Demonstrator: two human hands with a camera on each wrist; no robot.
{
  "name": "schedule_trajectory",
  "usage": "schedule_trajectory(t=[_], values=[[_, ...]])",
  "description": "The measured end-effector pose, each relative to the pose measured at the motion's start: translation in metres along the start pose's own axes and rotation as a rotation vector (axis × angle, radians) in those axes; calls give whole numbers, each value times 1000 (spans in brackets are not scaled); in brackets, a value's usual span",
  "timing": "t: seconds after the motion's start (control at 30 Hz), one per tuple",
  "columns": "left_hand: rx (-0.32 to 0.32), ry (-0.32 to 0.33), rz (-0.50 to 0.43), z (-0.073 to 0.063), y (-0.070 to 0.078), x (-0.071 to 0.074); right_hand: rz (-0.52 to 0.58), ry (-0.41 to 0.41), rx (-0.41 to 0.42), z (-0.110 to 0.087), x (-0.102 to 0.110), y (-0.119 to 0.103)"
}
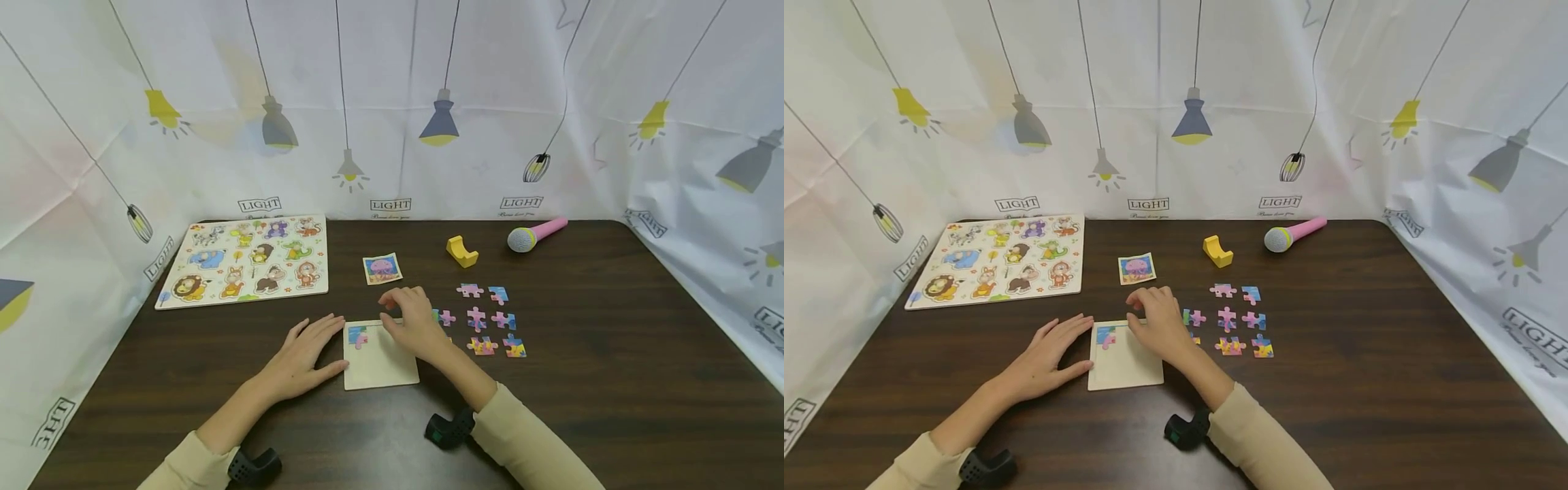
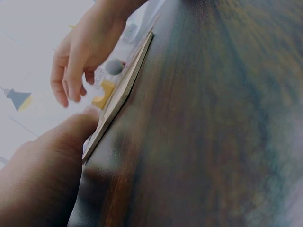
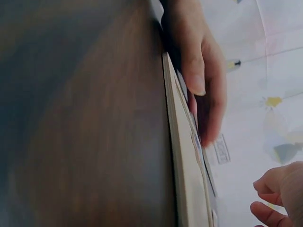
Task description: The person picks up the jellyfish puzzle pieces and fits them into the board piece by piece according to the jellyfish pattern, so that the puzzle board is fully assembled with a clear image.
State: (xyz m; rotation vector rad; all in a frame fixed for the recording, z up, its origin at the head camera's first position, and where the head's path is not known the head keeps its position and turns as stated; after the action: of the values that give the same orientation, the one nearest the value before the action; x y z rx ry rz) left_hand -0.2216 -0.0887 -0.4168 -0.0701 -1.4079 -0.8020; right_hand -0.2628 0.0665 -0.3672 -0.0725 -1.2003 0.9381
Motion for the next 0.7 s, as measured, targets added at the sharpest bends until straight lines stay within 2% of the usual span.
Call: schedule_trajectory(t=[0.13, 0.33, 0.6, 0.7], values=[[-33, 28, -34, 0, 3, 4, 1, 37, -1, -2, 17, 10], [-66, 14, -26, 1, 4, 2, -33, 71, -3, -5, 44, 31], [-102, 21, 3, -1, 7, 0, -60, 98, -61, -11, 77, 59], [-107, 16, 13, -1, 7, 0, -63, 102, -109, -14, 86, 73]])
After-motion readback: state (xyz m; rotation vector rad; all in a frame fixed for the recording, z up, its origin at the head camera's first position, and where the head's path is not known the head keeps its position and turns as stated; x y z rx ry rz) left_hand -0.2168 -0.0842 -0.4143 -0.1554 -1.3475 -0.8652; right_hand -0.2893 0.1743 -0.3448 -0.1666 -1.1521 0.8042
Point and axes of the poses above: each hand's wrist, its own z-axis towards the middle knuckle, its own x-axis out of the back of the hand, y = z × x, the point moved 9 cm from there along z, towards the middle knuckle, and after that the axes turned 5 degrees about x, right-handed, at the moved point
